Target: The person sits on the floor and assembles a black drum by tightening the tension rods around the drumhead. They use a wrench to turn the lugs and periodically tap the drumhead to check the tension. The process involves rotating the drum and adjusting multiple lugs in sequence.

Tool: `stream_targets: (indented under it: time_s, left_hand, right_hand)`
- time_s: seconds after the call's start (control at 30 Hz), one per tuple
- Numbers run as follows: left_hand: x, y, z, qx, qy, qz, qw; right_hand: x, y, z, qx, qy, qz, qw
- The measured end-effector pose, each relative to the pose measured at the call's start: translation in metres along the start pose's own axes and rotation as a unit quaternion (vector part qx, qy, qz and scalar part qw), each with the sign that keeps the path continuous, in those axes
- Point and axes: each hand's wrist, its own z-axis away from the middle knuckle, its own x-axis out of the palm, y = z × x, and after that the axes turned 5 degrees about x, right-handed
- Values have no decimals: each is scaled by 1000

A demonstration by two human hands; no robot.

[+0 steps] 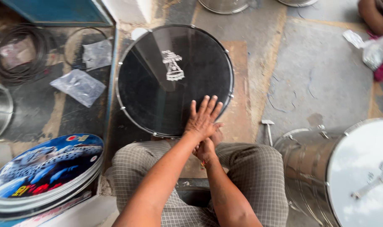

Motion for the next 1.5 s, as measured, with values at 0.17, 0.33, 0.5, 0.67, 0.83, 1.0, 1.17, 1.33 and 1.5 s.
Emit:
stream_targets:
  time_s: [0.17, 0.33, 0.5, 0.67, 0.83, 1.0, 1.17, 1.33, 1.5]
  left_hand:
    - [6, 1, 1, 4, 26, 5, 1000]
    - [8, 2, 0, -5, 1, 14, 1000]
    - [13, 1, -1, 1, 8, -1, 1000]
    - [14, 1, 0, 2, 14, -5, 1000]
    - [13, 1, -1, 2, 12, -2, 1000]
    - [14, 2, 1, 3, 10, -3, 1000]
    - [12, 2, 0, 1, 0, -2, 1000]
    - [13, 0, -2, 5, -5, -7, 1000]
    - [12, 2, -1, 3, -5, -1, 1000]
  right_hand:
    - [27, -8, 31, -7, 39, -7, 999]
    - [26, -10, 22, -14, 31, 6, 999]
    - [12, -7, 8, -16, 25, 11, 999]
    - [6, -8, 0, -20, 16, 10, 1000]
    - [30, -9, 27, -17, 56, -10, 998]
    - [32, -8, 31, -18, 42, 6, 999]
    - [27, -13, 22, -26, 40, 6, 999]
    - [29, -13, 24, -26, 42, 4, 999]
    - [11, -12, 11, -31, 12, 50, 998]
